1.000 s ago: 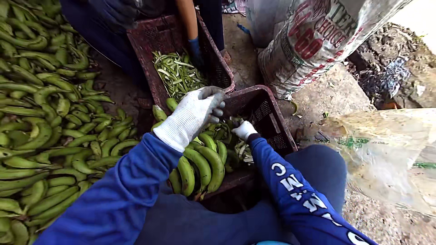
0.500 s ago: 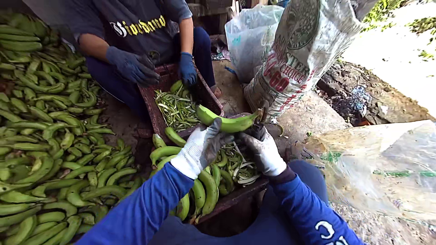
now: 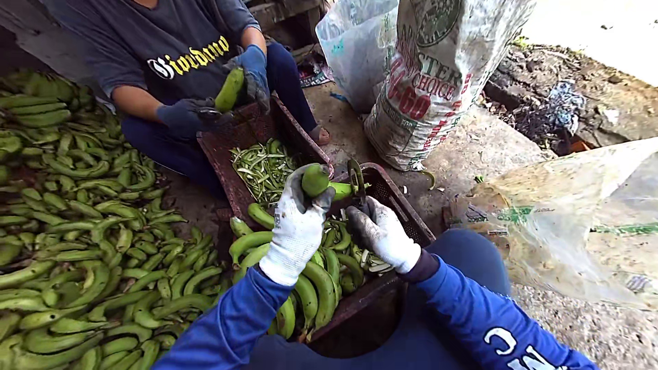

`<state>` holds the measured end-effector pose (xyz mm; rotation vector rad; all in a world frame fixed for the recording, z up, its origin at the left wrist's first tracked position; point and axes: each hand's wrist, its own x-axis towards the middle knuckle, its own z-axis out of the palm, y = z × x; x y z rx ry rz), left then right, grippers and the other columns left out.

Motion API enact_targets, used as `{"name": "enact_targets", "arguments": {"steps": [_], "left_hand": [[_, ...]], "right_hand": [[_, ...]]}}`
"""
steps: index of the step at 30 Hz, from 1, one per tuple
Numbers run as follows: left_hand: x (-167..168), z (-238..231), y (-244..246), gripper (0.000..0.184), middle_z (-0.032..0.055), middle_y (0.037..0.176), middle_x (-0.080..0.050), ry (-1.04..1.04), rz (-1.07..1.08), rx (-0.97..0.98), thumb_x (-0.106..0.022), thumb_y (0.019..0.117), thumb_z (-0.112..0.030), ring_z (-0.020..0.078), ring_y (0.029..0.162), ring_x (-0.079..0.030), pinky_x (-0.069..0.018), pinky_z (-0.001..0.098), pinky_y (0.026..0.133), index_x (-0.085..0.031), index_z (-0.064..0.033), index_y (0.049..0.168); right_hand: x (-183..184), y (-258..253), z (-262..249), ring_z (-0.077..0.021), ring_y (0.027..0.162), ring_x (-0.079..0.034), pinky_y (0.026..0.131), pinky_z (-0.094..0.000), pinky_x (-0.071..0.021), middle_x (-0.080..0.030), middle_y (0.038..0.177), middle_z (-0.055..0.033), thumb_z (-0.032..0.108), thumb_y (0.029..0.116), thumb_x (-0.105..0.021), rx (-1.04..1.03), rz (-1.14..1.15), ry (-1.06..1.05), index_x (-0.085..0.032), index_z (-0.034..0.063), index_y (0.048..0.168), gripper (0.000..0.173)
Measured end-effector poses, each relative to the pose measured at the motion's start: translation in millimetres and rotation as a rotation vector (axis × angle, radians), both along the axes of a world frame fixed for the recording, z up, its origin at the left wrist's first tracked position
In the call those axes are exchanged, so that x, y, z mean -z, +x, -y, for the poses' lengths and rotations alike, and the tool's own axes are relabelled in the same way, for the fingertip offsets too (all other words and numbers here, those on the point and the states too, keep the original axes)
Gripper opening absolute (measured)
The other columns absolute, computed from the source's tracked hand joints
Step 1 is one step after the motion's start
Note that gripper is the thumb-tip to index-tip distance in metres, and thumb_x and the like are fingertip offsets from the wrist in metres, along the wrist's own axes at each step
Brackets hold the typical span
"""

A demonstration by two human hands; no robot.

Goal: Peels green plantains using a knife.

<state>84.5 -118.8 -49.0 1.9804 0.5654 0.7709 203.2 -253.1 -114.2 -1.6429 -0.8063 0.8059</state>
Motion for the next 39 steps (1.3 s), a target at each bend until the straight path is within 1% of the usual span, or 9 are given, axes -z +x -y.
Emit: {"name": "enact_targets", "arguments": {"steps": [5,8,15,18,21,26,31,35,39], "left_hand": [[-30,-19,-7,0.056,0.0071,0.13,-0.063,-0.492,0.295,0.087,-0.055,0.1057,-0.04,0.024,0.106,-0.07,-0.0635,0.0468,0.086,-0.036,-0.0203,0.154],[-26,-38,-19,0.056,0.0046,0.127,-0.063,-0.73,0.339,0.091,-0.047,0.1037,-0.057,0.0223,0.11,-0.065,-0.058,0.0487,0.091,-0.041,-0.0284,0.151],[-16,-32,-13,0.05,0.0023,0.091,-0.064,-0.748,0.106,0.046,-0.028,0.1088,-0.056,0.0123,0.066,-0.06,-0.0542,0.0286,0.056,-0.049,-0.0328,0.148],[-17,-16,-14,0.045,0.0043,0.095,-0.065,-0.629,-0.039,0.118,-0.031,0.1102,-0.048,0.0142,0.067,-0.06,-0.0534,0.0323,0.055,-0.051,-0.0326,0.147],[-10,-12,-13,0.038,0.0013,0.118,-0.069,-0.485,-0.173,0.194,-0.042,0.1097,-0.033,0.0119,0.093,-0.068,-0.0599,0.0346,0.079,-0.054,-0.0282,0.146],[-1,-18,1,0.054,0.0048,0.097,-0.068,-0.716,-0.171,0.08,-0.04,0.1024,-0.066,0.0159,0.074,-0.065,-0.0562,0.0341,0.061,-0.06,-0.0277,0.134],[-3,-16,-2,0.048,0.0076,0.092,-0.068,-0.738,-0.154,0.137,-0.058,0.1003,-0.055,0.0174,0.069,-0.065,-0.0577,0.0347,0.061,-0.057,-0.0235,0.136],[-10,-22,-6,0.047,0.0101,0.102,-0.069,-0.755,-0.049,0.104,-0.049,0.1046,-0.053,0.0202,0.071,-0.067,-0.0588,0.0345,0.061,-0.05,-0.0254,0.143],[-11,-23,-5,0.044,0.0048,0.105,-0.068,-0.658,0.049,-0.01,-0.038,0.1095,-0.048,0.0156,0.075,-0.066,-0.0582,0.0333,0.063,-0.049,-0.0303,0.148]], "right_hand": [[23,-1,-6,-0.0181,0.086,-0.068,0.081,-0.0453,-0.0569,-0.07,0.096,-0.0049,0.049,0.1007,-0.055,-0.117,0.072,-0.294,-0.066,0.0152,0.122,0.042],[5,-2,-5,-0.0144,0.095,-0.067,0.086,-0.0445,-0.0571,-0.071,0.11,-0.0024,0.054,0.0983,-0.058,-0.023,0.289,-0.053,-0.065,0.0209,0.134,0.049],[-9,-19,3,-0.017,0.097,-0.066,0.084,-0.0392,-0.0573,-0.069,0.107,-0.0072,0.049,0.1025,-0.051,-0.152,0.663,0.301,-0.069,0.0101,0.128,0.049],[-5,-16,0,-0.0176,0.097,-0.067,0.084,-0.0388,-0.0572,-0.07,0.106,-0.0075,0.049,0.1021,-0.054,-0.139,0.725,0.315,-0.071,0.01,0.125,0.048],[0,7,-7,-0.021,0.098,-0.067,0.083,-0.0438,-0.0584,-0.07,0.107,-0.007,0.045,0.0991,-0.062,0.054,0.822,0.241,-0.073,0.0137,0.123,0.041],[-6,43,-15,-0.028,0.102,-0.064,0.084,-0.0509,-0.055,-0.064,0.114,-0.0129,0.05,0.0992,-0.06,0.324,0.79,0.049,-0.066,0.0162,0.135,0.05],[0,76,-10,-0.0307,0.107,-0.069,0.092,-0.0645,-0.0526,-0.073,0.114,-0.01,0.06,0.0993,-0.054,0.423,0.455,-0.24,-0.066,0.0188,0.132,0.054],[-21,61,6,-0.0215,0.078,-0.068,0.066,-0.0508,-0.0568,-0.07,0.095,-0.0055,0.054,0.102,-0.054,0.356,0.432,-0.064,-0.058,0.0168,0.13,0.047],[-20,-3,14,-0.0088,0.08,-0.068,0.072,-0.0342,-0.0615,-0.071,0.097,0.0015,0.038,0.0975,-0.068,-0.045,0.288,0.251,-0.065,0.0132,0.125,0.037]]}}
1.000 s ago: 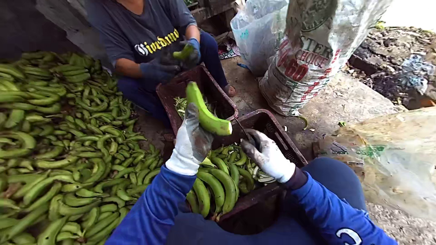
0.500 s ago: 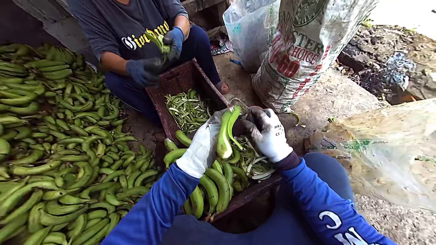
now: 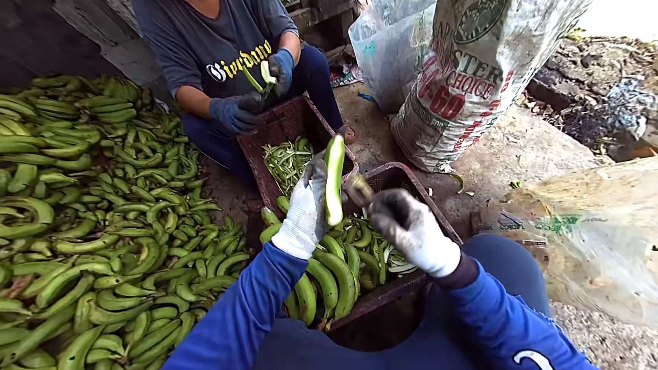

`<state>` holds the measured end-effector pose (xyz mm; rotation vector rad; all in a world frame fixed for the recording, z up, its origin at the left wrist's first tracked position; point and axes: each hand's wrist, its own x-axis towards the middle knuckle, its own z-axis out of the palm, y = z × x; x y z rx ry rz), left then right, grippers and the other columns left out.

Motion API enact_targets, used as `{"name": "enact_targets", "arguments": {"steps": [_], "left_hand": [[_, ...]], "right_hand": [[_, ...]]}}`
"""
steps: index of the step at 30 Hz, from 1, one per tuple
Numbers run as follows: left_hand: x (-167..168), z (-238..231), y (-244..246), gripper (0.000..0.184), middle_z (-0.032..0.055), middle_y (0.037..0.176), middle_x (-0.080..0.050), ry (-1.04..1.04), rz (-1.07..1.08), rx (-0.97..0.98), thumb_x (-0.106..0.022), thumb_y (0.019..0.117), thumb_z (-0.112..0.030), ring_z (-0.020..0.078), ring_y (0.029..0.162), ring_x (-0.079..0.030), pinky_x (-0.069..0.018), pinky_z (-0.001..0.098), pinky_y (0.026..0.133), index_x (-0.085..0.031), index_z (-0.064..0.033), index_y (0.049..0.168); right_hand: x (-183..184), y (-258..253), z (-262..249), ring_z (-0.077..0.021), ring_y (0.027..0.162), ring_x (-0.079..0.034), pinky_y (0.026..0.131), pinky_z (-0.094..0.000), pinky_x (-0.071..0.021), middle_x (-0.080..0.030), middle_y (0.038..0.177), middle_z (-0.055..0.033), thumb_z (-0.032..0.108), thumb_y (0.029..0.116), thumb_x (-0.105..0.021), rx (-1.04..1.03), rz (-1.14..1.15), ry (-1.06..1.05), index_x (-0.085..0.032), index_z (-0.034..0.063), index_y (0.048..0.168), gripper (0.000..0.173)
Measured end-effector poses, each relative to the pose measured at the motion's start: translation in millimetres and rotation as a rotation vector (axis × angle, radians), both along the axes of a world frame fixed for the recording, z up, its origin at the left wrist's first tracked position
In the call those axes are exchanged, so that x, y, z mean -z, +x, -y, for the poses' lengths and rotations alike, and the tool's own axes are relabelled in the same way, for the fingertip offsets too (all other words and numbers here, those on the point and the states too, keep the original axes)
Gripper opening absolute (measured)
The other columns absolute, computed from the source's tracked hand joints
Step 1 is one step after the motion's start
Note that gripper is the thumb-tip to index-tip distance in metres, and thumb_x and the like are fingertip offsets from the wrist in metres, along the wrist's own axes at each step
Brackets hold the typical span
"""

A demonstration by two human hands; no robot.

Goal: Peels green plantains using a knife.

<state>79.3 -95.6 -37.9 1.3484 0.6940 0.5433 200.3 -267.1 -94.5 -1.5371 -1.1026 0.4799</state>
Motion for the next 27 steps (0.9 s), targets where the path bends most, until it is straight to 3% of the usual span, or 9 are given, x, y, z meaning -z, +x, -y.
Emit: {"name": "enact_targets", "arguments": {"steps": [3,7,10,12,15,17,19,23,27], "left_hand": [[-1,5,-3,0.04,0.0042,0.1,-0.066,-0.02,0.03,0.016,-0.038,0.1104,-0.044,0.0131,0.07,-0.063,-0.0562,0.0302,0.059,-0.052,-0.0282,0.145],[-3,11,-2,0.042,0.0061,0.099,-0.068,-0.038,-0.075,0.225,-0.036,0.1108,-0.042,0.0144,0.072,-0.064,-0.0572,0.031,0.061,-0.057,-0.0225,0.141],[-2,6,-1,0.045,0.0059,0.091,-0.066,-0.145,-0.094,0.309,-0.044,0.1067,-0.052,0.0135,0.063,-0.06,-0.0546,0.0281,0.054,-0.056,-0.0266,0.141],[0,5,0,0.049,0.01,0.096,-0.069,-0.154,-0.095,0.239,-0.051,0.1046,-0.052,0.018,0.066,-0.065,-0.0574,0.0315,0.057,-0.051,-0.0273,0.147],[3,1,11,0.051,0.014,0.105,-0.071,-0.064,-0.034,-0.033,-0.046,0.1089,-0.042,0.0252,0.079,-0.072,-0.0632,0.0392,0.064,-0.041,-0.0203,0.154],[9,-5,13,0.055,0.0093,0.122,-0.068,0.032,0.0,-0.173,-0.046,0.1086,-0.043,0.0205,0.098,-0.071,-0.0618,0.0398,0.083,-0.036,-0.0231,0.159],[10,-6,13,0.055,0.0111,0.119,-0.068,0.028,0.08,-0.221,-0.047,0.1088,-0.041,0.0225,0.094,-0.071,-0.0618,0.0409,0.08,-0.034,-0.0228,0.159],[-5,4,-6,0.041,0.0048,0.108,-0.069,0.125,-0.114,0.143,-0.042,0.1089,-0.031,0.0135,0.087,-0.069,-0.0609,0.0335,0.075,-0.048,-0.0185,0.147],[-11,7,-6,0.045,0.0143,0.104,-0.072,-0.125,-0.251,0.496,-0.048,0.1069,-0.043,0.0223,0.084,-0.071,-0.0618,0.0361,0.072,-0.056,-0.0168,0.142]], "right_hand": [[11,-16,-9,-0.0069,0.093,-0.067,0.083,-0.0334,-0.0596,-0.07,0.107,0.0023,0.044,0.0957,-0.069,-0.084,0.093,-0.039,-0.071,0.0165,0.12,0.037],[16,24,-27,-0.0184,0.102,-0.066,0.089,-0.0436,-0.0575,-0.068,0.112,-0.0062,0.037,0.0939,-0.074,0.315,0.243,0.08,-0.072,0.0134,0.121,0.035],[6,58,-26,-0.0164,0.108,-0.067,0.095,-0.04,-0.0571,-0.068,0.119,-0.0067,0.043,0.0986,-0.067,0.568,0.129,0.078,-0.069,0.0141,0.129,0.042],[-2,55,-13,-0.0148,0.103,-0.067,0.089,-0.0407,-0.0576,-0.068,0.12,-0.0058,0.046,0.1019,-0.061,0.527,0.087,0.026,-0.064,0.0157,0.134,0.044],[-2,18,-4,-0.0111,0.08,-0.069,0.069,-0.0362,-0.0619,-0.071,0.102,-0.0012,0.039,0.0999,-0.065,0.303,0.001,0.032,-0.06,0.0133,0.13,0.04],[6,-9,-4,-0.0092,0.084,-0.07,0.074,-0.0344,-0.0627,-0.072,0.102,0.001,0.036,0.0969,-0.07,0.132,-0.034,0.027,-0.064,0.0129,0.125,0.037],[10,-22,-7,-0.0077,0.093,-0.067,0.082,-0.0343,-0.0605,-0.07,0.107,0.0025,0.043,0.0963,-0.069,0.02,0.041,-0.016,-0.07,0.0161,0.122,0.037],[13,3,-18,-0.0111,0.097,-0.067,0.084,-0.0363,-0.0599,-0.069,0.111,-0.0013,0.04,0.096,-0.071,0.115,0.194,0.061,-0.072,0.0159,0.122,0.035],[6,58,-27,-0.01,0.101,-0.069,0.091,-0.0355,-0.0594,-0.072,0.113,-0.0012,0.039,0.1009,-0.064,0.4,0.128,0.058,-0.072,0.0152,0.123,0.033]]}}
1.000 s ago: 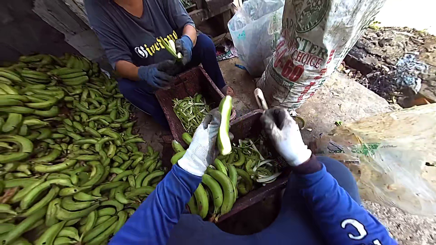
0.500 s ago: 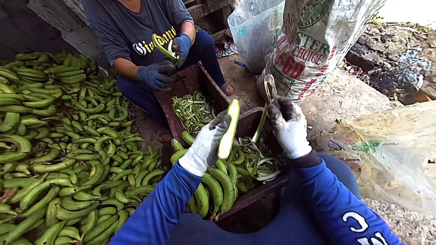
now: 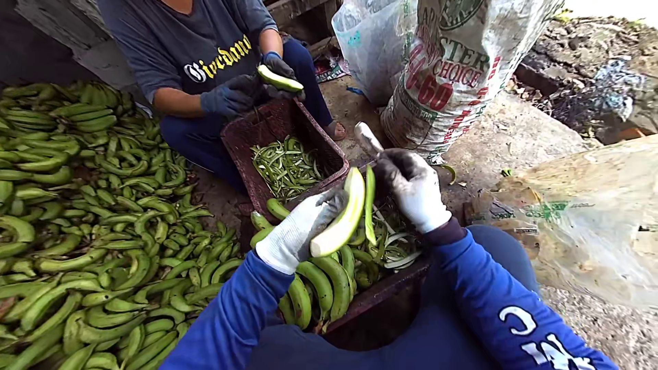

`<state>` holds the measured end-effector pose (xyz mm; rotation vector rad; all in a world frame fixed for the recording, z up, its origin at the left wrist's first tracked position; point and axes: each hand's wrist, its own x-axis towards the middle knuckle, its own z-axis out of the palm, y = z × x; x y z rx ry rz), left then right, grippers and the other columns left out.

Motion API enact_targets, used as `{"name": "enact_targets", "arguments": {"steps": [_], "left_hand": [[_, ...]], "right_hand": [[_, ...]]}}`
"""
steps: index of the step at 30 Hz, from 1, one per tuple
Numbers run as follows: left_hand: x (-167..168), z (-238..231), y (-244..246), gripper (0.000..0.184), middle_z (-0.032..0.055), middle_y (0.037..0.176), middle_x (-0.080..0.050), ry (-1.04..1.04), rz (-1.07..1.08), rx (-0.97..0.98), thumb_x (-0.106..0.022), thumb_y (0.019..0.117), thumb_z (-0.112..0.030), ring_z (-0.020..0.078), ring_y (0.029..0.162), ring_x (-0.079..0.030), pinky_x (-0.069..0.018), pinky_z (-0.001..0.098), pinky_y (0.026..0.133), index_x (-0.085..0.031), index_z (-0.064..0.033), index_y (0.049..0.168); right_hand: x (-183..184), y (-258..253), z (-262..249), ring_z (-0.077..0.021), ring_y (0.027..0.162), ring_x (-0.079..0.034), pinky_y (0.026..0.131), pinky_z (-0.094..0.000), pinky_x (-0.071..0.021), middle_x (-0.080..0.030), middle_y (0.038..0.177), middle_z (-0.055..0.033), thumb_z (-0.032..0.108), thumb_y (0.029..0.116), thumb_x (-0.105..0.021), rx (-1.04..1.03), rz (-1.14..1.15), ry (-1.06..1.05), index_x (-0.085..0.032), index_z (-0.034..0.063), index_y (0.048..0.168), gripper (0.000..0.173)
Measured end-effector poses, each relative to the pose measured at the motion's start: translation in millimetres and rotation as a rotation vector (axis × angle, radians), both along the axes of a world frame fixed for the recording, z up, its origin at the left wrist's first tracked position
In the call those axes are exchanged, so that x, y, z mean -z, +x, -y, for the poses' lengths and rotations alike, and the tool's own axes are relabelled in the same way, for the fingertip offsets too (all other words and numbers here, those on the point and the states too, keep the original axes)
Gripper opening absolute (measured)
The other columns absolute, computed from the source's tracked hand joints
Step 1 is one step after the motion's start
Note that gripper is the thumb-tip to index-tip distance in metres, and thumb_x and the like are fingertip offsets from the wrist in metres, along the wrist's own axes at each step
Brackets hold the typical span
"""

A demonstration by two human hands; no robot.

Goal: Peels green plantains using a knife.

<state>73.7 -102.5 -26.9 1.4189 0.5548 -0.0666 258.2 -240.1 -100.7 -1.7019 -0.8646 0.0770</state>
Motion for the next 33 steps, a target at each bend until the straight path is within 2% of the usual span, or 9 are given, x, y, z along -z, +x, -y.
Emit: {"name": "enact_targets", "arguments": {"steps": [3,7,11,18,22,24,26,30,33], "left_hand": [[8,0,1,0.049,0.0168,0.106,-0.071,-0.165,0.093,-0.035,-0.051,0.1055,-0.043,0.0232,0.081,-0.072,-0.0618,0.0331,0.067,-0.05,-0.0151,0.146],[24,-13,4,0.046,0.0147,0.131,-0.065,-0.286,0.328,-0.34,-0.05,0.1071,-0.039,0.0283,0.11,-0.069,-0.0594,0.0447,0.09,-0.047,-0.0151,0.146],[25,-22,5,0.039,0.009,0.123,-0.065,-0.295,0.359,-0.658,-0.047,0.1081,-0.04,0.0213,0.113,-0.065,-0.0556,0.0426,0.096,-0.051,-0.014,0.137],[2,-10,-4,0.039,0.0069,0.105,-0.07,0.055,0.183,-0.247,-0.044,0.1088,-0.039,0.0159,0.083,-0.07,-0.0607,0.0328,0.07,-0.05,-0.0213,0.143],[-8,-5,-3,0.054,0.0152,0.115,-0.07,-0.002,0.018,0.1,-0.051,0.1038,-0.04,0.0246,0.093,-0.072,-0.0625,0.0406,0.079,-0.044,-0.0215,0.154],[0,1,-1,0.065,0.0161,0.108,-0.07,-0.055,0.054,0.113,-0.058,0.0989,-0.053,0.0238,0.084,-0.072,-0.0623,0.0366,0.072,-0.042,-0.0212,0.153],[10,2,1,0.06,0.0144,0.107,-0.07,-0.115,0.15,-0.071,-0.061,0.0992,-0.048,0.023,0.083,-0.071,-0.0615,0.0352,0.07,-0.045,-0.0208,0.149],[23,-20,4,0.039,0.0149,0.132,-0.064,-0.359,0.358,-0.471,-0.046,0.1088,-0.033,0.0288,0.111,-0.067,-0.0581,0.047,0.091,-0.049,-0.0142,0.143],[18,-25,4,0.038,0.0153,0.129,-0.063,-0.481,0.418,-0.682,-0.038,0.1109,-0.035,0.0294,0.117,-0.064,-0.0552,0.0481,0.098,-0.051,-0.0092,0.136]], "right_hand": [[-9,1,12,-0.0102,0.098,-0.069,0.087,-0.0363,-0.0581,-0.071,0.113,-0.0028,0.043,0.1021,-0.061,0.048,-0.052,-0.021,-0.066,0.0138,0.128,0.039],[-4,-38,22,-0.0105,0.088,-0.069,0.078,-0.0375,-0.0621,-0.071,0.109,-0.0017,0.042,0.0965,-0.07,-0.061,-0.044,-0.015,-0.064,0.0135,0.129,0.044],[8,-65,21,-0.0135,0.097,-0.067,0.085,-0.039,-0.0594,-0.069,0.109,-0.0031,0.045,0.0928,-0.073,-0.21,0.105,-0.079,-0.071,0.0131,0.122,0.043],[4,-43,15,-0.0148,0.104,-0.066,0.09,-0.0384,-0.0571,-0.07,0.112,-0.0029,0.041,0.0944,-0.072,-0.27,0.242,-0.033,-0.073,0.0139,0.122,0.039],[2,-4,11,-0.0149,0.099,-0.07,0.087,-0.0446,-0.0591,-0.072,0.113,-0.0031,0.041,0.1021,-0.061,-0.092,0.15,-0.163,-0.072,0.0176,0.126,0.035],[-3,5,14,-0.0144,0.095,-0.07,0.084,-0.046,-0.0588,-0.072,0.112,-0.0027,0.046,0.103,-0.059,-0.031,0.028,-0.197,-0.069,0.0193,0.128,0.037],[-7,0,16,-0.0116,0.089,-0.069,0.078,-0.0421,-0.0589,-0.072,0.107,-0.0004,0.049,0.0996,-0.062,-0.014,-0.008,-0.156,-0.068,0.019,0.125,0.04],[6,-34,21,-0.0133,0.091,-0.068,0.079,-0.0415,-0.0606,-0.07,0.109,-0.0038,0.046,0.094,-0.071,-0.069,0.009,-0.066,-0.066,0.0136,0.128,0.048],[18,-57,16,-0.0159,0.098,-0.067,0.085,-0.0413,-0.0593,-0.069,0.11,-0.005,0.044,0.0917,-0.074,-0.139,0.069,-0.052,-0.068,0.0114,0.124,0.047]]}}
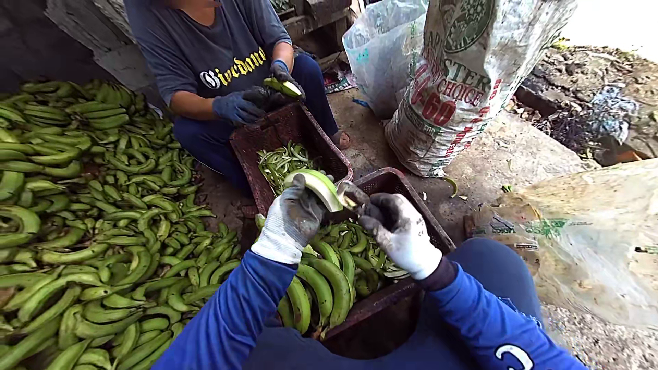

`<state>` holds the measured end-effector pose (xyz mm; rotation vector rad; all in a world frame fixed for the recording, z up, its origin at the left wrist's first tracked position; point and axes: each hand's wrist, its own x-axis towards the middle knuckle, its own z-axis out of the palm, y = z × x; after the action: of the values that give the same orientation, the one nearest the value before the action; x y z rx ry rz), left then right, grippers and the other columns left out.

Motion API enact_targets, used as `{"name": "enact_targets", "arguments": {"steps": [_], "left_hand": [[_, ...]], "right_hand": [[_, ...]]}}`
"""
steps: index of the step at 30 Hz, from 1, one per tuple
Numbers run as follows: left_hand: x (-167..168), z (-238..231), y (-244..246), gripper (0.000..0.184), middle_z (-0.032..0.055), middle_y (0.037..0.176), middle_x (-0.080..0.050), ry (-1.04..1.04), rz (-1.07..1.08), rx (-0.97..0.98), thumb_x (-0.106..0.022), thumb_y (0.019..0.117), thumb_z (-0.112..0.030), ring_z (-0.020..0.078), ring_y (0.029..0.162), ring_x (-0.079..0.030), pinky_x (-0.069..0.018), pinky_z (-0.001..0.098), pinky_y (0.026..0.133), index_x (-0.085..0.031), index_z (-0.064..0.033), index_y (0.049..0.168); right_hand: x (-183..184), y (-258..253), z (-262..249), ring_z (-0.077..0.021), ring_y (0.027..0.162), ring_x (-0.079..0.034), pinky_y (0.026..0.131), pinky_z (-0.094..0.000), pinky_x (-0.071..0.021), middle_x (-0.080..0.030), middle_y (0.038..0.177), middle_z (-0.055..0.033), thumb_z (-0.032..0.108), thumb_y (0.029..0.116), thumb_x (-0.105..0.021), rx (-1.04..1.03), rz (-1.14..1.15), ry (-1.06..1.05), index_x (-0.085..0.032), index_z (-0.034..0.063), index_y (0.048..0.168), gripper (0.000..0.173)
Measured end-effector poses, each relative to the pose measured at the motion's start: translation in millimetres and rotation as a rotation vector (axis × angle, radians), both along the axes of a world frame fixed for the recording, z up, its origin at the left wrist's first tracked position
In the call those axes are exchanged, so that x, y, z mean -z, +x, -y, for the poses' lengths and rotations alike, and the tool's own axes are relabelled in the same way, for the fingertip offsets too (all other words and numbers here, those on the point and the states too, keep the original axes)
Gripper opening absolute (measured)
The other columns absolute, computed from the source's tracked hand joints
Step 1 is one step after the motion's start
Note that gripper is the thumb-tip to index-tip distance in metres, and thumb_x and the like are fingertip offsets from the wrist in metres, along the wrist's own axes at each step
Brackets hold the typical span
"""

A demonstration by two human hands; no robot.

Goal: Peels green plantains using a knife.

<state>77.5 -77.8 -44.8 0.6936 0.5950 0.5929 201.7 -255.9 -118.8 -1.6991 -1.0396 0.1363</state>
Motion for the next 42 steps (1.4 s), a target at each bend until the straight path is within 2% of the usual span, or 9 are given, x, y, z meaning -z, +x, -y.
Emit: {"name": "enact_targets", "arguments": {"steps": [7,11,14,18,24,28,33,37,42], "left_hand": [[-5,6,-3,0.043,0.0156,0.121,-0.066,0.006,-0.097,0.067,-0.038,0.1102,-0.04,0.0266,0.109,-0.067,-0.0569,0.0446,0.093,-0.054,-0.0074,0.132],[-14,13,-8,0.034,0.0108,0.099,-0.069,0.264,-0.242,0.392,-0.043,0.1083,-0.035,0.0197,0.085,-0.069,-0.0603,0.0384,0.075,-0.062,-0.0105,0.121],[-21,9,-12,0.034,0.0082,0.094,-0.07,0.451,-0.267,0.672,-0.045,0.1069,-0.035,0.015,0.077,-0.068,-0.0594,0.0314,0.068,-0.063,-0.0166,0.13],[-15,3,-3,0.035,0.0113,0.083,-0.066,0.243,-0.329,0.719,-0.035,0.1074,-0.034,0.0165,0.06,-0.064,-0.0547,0.0272,0.051,-0.059,-0.0131,0.124],[-5,13,6,0.038,0.0106,0.091,-0.067,0.178,-0.165,0.609,-0.043,0.1076,-0.041,0.0173,0.071,-0.066,-0.0585,0.031,0.06,-0.065,-0.0112,0.117],[-2,16,2,0.034,0.0067,0.099,-0.07,0.438,-0.246,0.669,-0.048,0.1051,-0.036,0.0134,0.082,-0.069,-0.0602,0.0309,0.071,-0.061,-0.0176,0.13],[-15,29,6,0.06,0.0108,0.112,-0.07,0.648,-0.421,0.876,-0.058,0.0923,-0.032,0.0182,0.089,-0.069,-0.0597,0.0349,0.077,-0.049,-0.0177,0.15],[-7,23,2,0.073,0.0051,0.122,-0.071,0.843,-0.494,0.655,-0.071,0.088,-0.039,0.0169,0.097,-0.071,-0.0607,0.0383,0.082,-0.044,-0.0241,0.154],[6,7,3,0.042,0.0154,0.127,-0.065,0.174,-0.043,0.253,-0.047,0.1075,-0.038,0.0299,0.11,-0.067,-0.058,0.0497,0.092,-0.048,-0.0158,0.143]], "right_hand": [[2,0,-9,-0.0188,0.107,-0.065,0.091,-0.0421,-0.056,-0.069,0.115,-0.0055,0.044,0.094,-0.072,-0.061,0.176,0.027,-0.072,0.0138,0.122,0.041],[-7,19,-2,-0.0168,0.108,-0.065,0.092,-0.0395,-0.0564,-0.07,0.116,-0.0041,0.042,0.0963,-0.069,-0.103,0.218,0.051,-0.073,0.0134,0.125,0.041],[-17,35,4,-0.0106,0.101,-0.066,0.087,-0.0354,-0.058,-0.071,0.112,-0.0004,0.041,0.0983,-0.065,-0.191,0.117,-0.04,-0.073,0.0147,0.125,0.039],[-20,48,2,-0.0074,0.095,-0.07,0.086,-0.0378,-0.0593,-0.075,0.108,0.0028,0.039,0.102,-0.059,-0.216,0.045,-0.156,-0.075,0.02,0.12,0.031],[-16,32,11,-0.0129,0.097,-0.067,0.082,-0.04,-0.0584,-0.071,0.108,-0.0001,0.047,0.0969,-0.064,-0.06,0.167,-0.104,-0.072,0.0182,0.127,0.042],[-10,35,7,-0.0131,0.096,-0.067,0.083,-0.0413,-0.0586,-0.071,0.108,-0.0006,0.048,0.0987,-0.062,-0.064,0.11,-0.137,-0.072,0.0181,0.127,0.043],[-8,76,-9,-0.0187,0.103,-0.071,0.092,-0.058,-0.055,-0.076,0.107,0.0006,0.052,0.1034,-0.051,0.02,-0.005,-0.417,-0.075,0.0271,0.119,0.038],[-15,59,5,-0.0148,0.091,-0.071,0.081,-0.0504,-0.0593,-0.074,0.104,0.0006,0.05,0.1012,-0.058,0.091,-0.001,-0.257,-0.071,0.0231,0.124,0.038],[-10,31,12,-0.0139,0.103,-0.067,0.09,-0.041,-0.0592,-0.069,0.117,-0.004,0.042,0.0973,-0.068,-0.054,0.067,-0.049,-0.067,0.0137,0.132,0.044]]}}
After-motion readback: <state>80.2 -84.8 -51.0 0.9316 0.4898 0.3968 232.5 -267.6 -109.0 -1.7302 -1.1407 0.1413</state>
